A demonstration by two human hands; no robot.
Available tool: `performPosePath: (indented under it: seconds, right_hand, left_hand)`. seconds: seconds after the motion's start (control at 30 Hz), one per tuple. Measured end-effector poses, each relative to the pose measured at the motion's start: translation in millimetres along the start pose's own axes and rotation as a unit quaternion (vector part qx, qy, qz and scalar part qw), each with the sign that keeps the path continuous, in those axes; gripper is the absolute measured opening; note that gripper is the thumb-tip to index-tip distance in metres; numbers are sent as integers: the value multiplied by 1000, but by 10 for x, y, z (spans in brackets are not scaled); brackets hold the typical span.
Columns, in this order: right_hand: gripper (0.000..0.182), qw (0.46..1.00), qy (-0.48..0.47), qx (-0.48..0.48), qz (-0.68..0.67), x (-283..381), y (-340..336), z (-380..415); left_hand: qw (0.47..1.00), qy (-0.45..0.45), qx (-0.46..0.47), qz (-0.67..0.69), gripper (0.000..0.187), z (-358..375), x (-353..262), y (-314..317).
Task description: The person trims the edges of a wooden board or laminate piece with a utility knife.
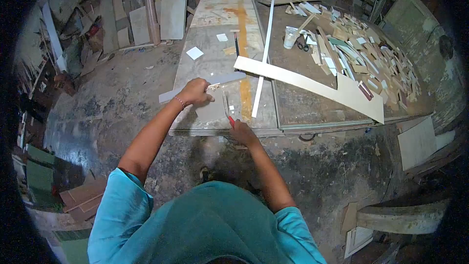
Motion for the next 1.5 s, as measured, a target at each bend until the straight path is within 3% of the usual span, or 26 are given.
performPosePath:
  seconds: [0.13, 0.33, 0.53, 0.83, 1.03, 1.13, 1.37, 1.5]
  right_hand:
    - [31, 1000, -1, -17, 26, -49, 61, -45]
    - [29, 988, 82, -121, 56, -68, 526, 95]
    - [30, 988, 108, -96, 50, -24, 472, 42]
    - [29, 999, -34, 6, 19, -80, 45, -99]
    - [32, 992, 68, -90, 52, 9, 311, 47]
    - [34, 994, 49, -88, 36, -35, 385, 88]
    - [32, 994, 45, -98, 24, -95, 446, 158]
    - [34, 994, 31, -106, 9, -55, 406, 176]
  left_hand:
    - [999, -28, 13, 15, 35, -50, 39, -15]
    - [997, -59, 19, 55, 36, -128, 174, 37]
    - [997, -61, 25, 50, 37, -176, 259, 57]
    - [997, -18, 20, 78, 36, -175, 276, 119]
    - [996, -36, 31, 70, 40, -290, 365, 131]
    - [997, -53, 49, 36, 43, -335, 358, 64]
    - [990, -33, 90, 103, 46, -495, 511, 232]
    - [993, -63, 80, 54, 47, -490, 517, 240]
Point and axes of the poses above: each hand's wrist, its own z-axis away from the middle knuckle, its own y-axis out of the palm, x = y × z, the point moved 2 cm from there along -z, towards the middle knuckle, and after that the axes turned 11 degrees about -x, right-handed, at the moved point
